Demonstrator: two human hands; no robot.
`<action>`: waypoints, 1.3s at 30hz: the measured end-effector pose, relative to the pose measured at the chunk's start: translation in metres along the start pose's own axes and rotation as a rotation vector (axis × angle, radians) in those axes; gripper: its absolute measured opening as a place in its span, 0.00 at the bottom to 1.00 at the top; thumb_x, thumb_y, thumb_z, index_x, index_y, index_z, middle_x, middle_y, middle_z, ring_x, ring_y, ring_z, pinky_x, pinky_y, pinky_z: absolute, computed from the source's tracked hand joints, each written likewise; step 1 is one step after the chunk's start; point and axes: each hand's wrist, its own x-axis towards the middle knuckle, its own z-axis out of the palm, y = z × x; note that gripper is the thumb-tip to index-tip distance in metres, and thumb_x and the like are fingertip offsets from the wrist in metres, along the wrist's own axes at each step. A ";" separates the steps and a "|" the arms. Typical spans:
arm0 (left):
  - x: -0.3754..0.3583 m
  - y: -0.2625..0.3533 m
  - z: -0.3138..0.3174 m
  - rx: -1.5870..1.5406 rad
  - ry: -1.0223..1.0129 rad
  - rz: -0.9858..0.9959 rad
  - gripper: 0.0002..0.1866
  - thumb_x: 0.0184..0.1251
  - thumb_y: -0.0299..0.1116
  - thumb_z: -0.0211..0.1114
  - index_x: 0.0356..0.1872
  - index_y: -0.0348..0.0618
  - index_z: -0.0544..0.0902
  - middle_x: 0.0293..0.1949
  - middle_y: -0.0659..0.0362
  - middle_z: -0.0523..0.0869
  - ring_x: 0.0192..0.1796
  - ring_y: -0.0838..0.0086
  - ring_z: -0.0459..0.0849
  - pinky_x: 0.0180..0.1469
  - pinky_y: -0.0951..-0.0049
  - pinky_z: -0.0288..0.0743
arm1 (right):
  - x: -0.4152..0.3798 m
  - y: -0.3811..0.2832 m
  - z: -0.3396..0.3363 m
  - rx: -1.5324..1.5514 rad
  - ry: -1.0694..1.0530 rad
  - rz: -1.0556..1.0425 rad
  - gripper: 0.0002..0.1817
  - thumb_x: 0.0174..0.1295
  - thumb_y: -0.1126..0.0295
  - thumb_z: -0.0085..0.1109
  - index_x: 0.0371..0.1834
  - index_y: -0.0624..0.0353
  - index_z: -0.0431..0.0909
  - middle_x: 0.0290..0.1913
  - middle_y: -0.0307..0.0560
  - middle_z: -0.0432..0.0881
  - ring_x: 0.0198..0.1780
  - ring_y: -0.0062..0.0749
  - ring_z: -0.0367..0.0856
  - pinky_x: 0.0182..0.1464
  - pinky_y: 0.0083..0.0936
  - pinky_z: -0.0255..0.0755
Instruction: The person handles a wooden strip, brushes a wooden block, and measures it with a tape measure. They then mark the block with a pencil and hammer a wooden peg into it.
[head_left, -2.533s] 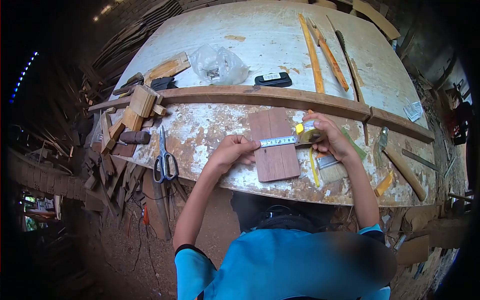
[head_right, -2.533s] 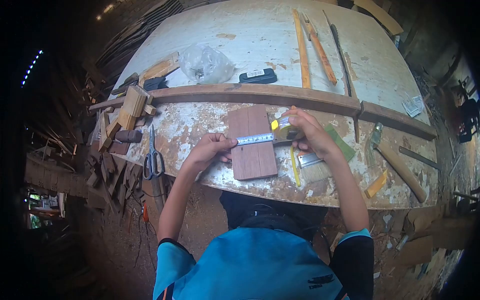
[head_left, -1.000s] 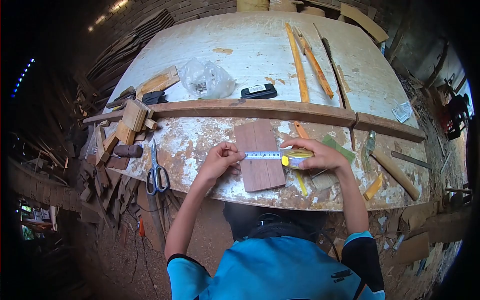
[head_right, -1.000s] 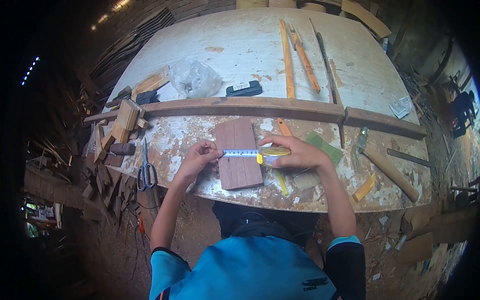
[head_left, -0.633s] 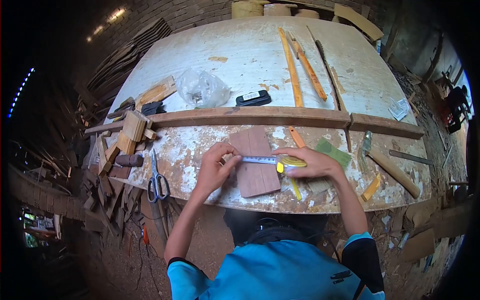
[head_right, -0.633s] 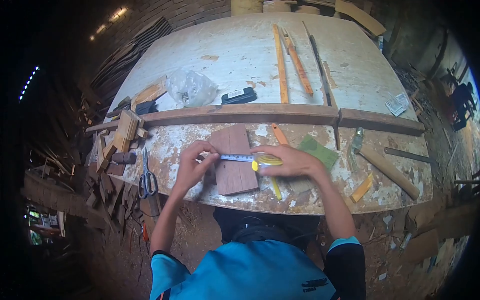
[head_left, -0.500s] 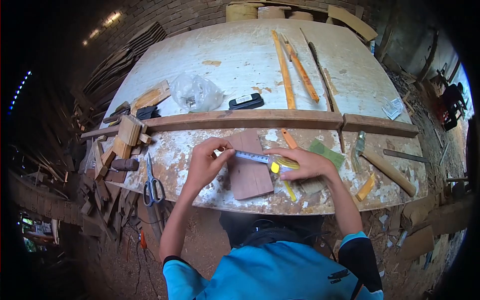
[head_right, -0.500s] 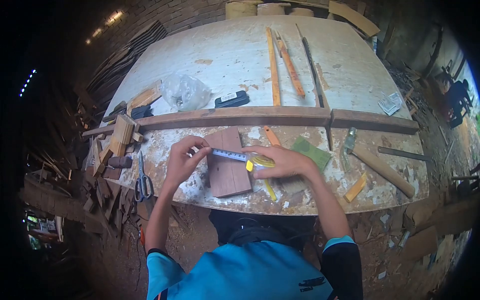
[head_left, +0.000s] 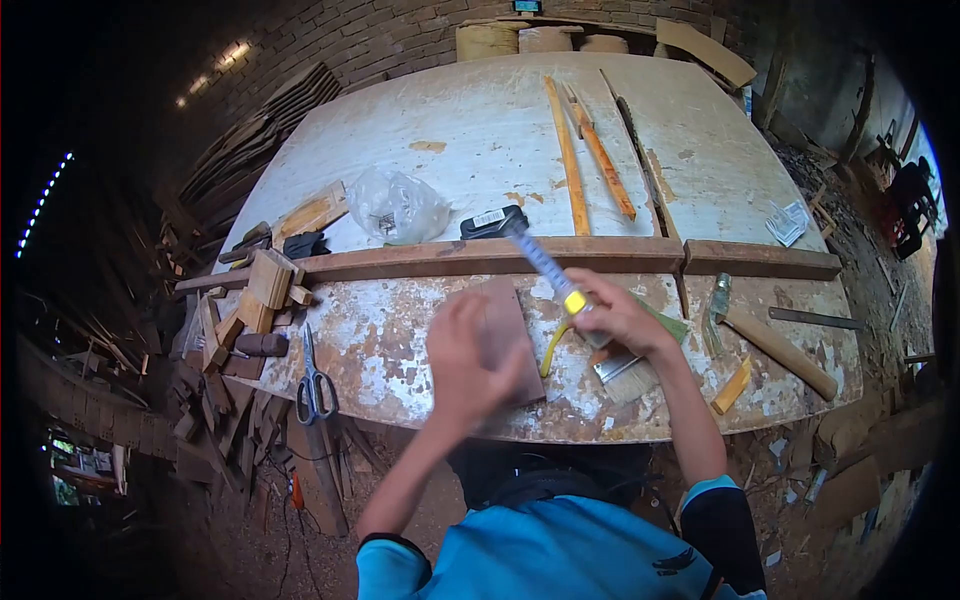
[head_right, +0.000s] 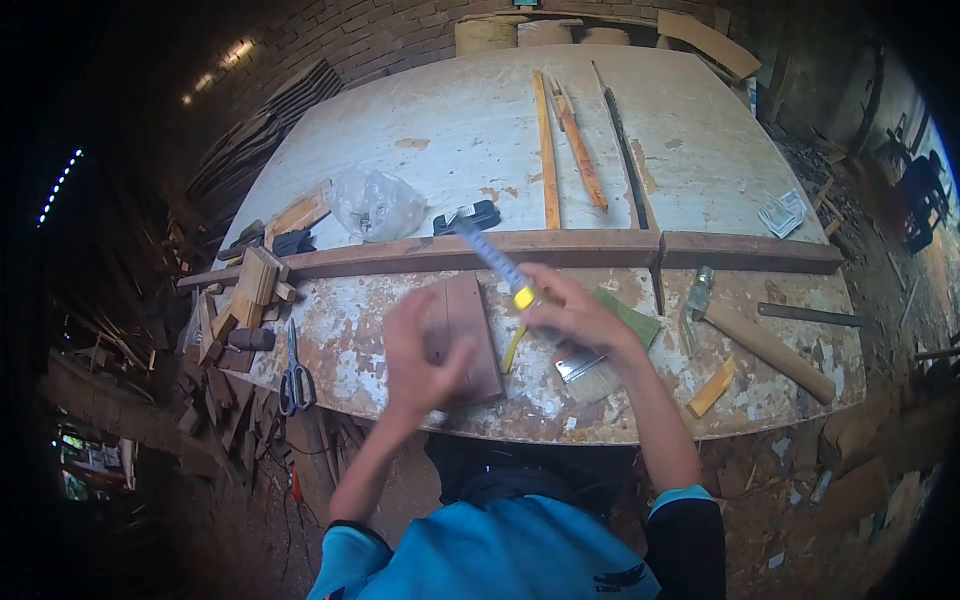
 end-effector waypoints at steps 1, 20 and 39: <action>-0.006 0.015 0.001 0.117 -0.114 -0.020 0.38 0.45 0.47 0.73 0.57 0.42 0.70 0.57 0.42 0.69 0.61 0.48 0.66 0.59 0.52 0.63 | 0.000 -0.002 -0.001 0.138 0.026 -0.025 0.37 0.53 0.57 0.59 0.67 0.56 0.59 0.37 0.45 0.75 0.37 0.24 0.77 0.33 0.19 0.71; 0.013 -0.048 -0.001 -0.383 -0.490 -0.391 0.57 0.33 0.48 0.73 0.68 0.33 0.57 0.63 0.39 0.67 0.62 0.54 0.72 0.60 0.61 0.68 | -0.009 -0.014 -0.012 0.559 0.043 -0.017 0.35 0.58 0.56 0.51 0.68 0.59 0.56 0.33 0.48 0.78 0.29 0.24 0.79 0.15 0.16 0.69; 0.071 -0.075 0.049 -1.534 -0.463 -0.279 0.50 0.37 0.39 0.72 0.67 0.41 0.58 0.55 0.57 0.73 0.58 0.69 0.74 0.60 0.68 0.69 | -0.009 -0.085 -0.024 -0.088 -0.248 0.311 0.40 0.48 0.55 0.59 0.67 0.59 0.62 0.36 0.47 0.78 0.31 0.24 0.81 0.15 0.16 0.70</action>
